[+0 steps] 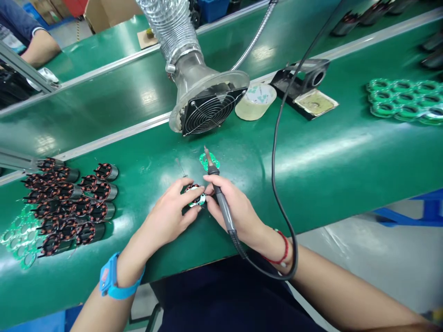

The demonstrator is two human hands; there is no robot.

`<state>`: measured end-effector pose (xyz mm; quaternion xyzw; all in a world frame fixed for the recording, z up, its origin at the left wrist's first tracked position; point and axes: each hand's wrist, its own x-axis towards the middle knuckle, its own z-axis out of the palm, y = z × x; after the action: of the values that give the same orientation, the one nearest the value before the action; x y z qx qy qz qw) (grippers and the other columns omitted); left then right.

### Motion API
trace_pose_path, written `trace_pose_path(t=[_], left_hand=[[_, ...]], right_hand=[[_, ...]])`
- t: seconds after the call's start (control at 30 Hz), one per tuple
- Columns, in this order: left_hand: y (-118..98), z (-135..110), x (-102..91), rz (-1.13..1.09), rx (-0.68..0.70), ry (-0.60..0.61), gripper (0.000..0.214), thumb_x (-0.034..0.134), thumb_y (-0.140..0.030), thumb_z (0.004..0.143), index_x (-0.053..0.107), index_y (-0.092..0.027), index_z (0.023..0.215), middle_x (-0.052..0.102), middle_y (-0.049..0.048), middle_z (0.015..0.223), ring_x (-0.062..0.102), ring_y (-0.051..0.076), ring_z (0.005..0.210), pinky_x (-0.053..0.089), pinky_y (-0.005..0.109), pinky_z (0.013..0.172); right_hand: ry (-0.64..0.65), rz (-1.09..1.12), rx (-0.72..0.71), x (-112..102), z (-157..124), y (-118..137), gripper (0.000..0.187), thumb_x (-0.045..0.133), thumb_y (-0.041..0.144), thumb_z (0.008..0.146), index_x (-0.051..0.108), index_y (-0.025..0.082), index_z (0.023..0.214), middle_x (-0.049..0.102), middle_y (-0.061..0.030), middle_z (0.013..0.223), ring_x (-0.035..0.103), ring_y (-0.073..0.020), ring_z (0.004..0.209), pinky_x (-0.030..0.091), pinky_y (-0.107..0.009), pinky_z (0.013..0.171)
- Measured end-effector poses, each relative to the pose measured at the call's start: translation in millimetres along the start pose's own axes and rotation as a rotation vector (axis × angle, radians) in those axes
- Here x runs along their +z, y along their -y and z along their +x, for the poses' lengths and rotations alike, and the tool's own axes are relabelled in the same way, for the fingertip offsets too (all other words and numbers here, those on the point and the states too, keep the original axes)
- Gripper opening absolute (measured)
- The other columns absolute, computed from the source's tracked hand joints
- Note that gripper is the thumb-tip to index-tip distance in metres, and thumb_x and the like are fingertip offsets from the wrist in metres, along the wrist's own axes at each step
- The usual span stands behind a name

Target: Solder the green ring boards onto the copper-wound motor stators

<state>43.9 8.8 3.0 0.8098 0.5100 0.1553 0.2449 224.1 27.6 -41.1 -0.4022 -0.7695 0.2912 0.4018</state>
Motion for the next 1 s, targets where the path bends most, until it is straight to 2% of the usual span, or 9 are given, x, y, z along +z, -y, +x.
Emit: trace_pose_path(t=[0.27,0.47,0.63,0.77,0.87,1.0], left_hand=[[-2.1,1.1,25.4,0.095,0.009,-0.268,0.029,0.052,-0.021,0.087,0.059,-0.017,0.115,0.059,0.0120,0.116,0.060,0.022,0.106,0.054,0.038,0.090],[1.8,1.3,31.8,0.142,0.029,-0.356,0.030,0.053,-0.021,0.086,0.057,-0.016,0.115,0.062,0.0126,0.113,0.062,0.022,0.103,0.054,0.037,0.090],[0.4,3.7,31.4,0.118,0.034,-0.362,0.035,0.053,-0.018,0.084,0.051,-0.014,0.118,0.064,0.0129,0.110,0.062,0.022,0.104,0.053,0.037,0.091],[2.5,3.9,34.1,0.092,-0.015,-0.386,0.039,0.055,-0.020,0.082,0.045,-0.015,0.120,0.064,0.0132,0.108,0.063,0.023,0.101,0.054,0.038,0.088],[6.1,1.7,35.9,-0.009,-0.065,-0.375,0.050,0.057,-0.023,0.082,0.036,-0.016,0.127,0.061,0.0141,0.113,0.062,0.023,0.105,0.053,0.039,0.091],[9.5,-4.0,38.7,-0.052,-0.083,-0.312,0.074,0.061,-0.027,0.078,0.020,-0.012,0.137,0.048,0.0222,0.131,0.052,0.030,0.121,0.046,0.047,0.099]], right_hand=[[0.065,0.087,0.030,-8.7,-1.9,-2.2,0.041,0.054,0.011,0.083,0.042,0.026,0.120,0.063,-0.0022,0.094,0.065,-0.0162,0.086,0.055,-0.032,0.079],[0.052,0.099,0.040,-7.3,0.5,-4.0,0.036,0.053,0.010,0.084,0.045,0.026,0.115,0.063,-0.0013,0.090,0.065,-0.0155,0.083,0.054,-0.030,0.076],[0.069,0.121,0.041,-5.5,0.8,-3.0,0.033,0.052,0.010,0.085,0.046,0.026,0.113,0.060,0.0013,0.083,0.063,-0.0134,0.074,0.053,-0.027,0.071],[0.070,0.089,0.034,-6.7,-0.4,-1.5,0.032,0.050,0.011,0.086,0.045,0.025,0.114,0.061,0.0002,0.084,0.063,-0.0145,0.076,0.053,-0.029,0.071],[0.083,0.021,0.016,-10.6,2.3,3.1,0.035,0.051,0.012,0.086,0.044,0.025,0.118,0.062,-0.0023,0.090,0.063,-0.0176,0.082,0.053,-0.033,0.075],[0.140,-0.174,-0.006,-12.0,12.3,17.9,0.043,0.061,0.023,0.082,0.045,0.022,0.122,0.062,-0.0089,0.107,0.058,-0.0257,0.096,0.049,-0.043,0.083]])
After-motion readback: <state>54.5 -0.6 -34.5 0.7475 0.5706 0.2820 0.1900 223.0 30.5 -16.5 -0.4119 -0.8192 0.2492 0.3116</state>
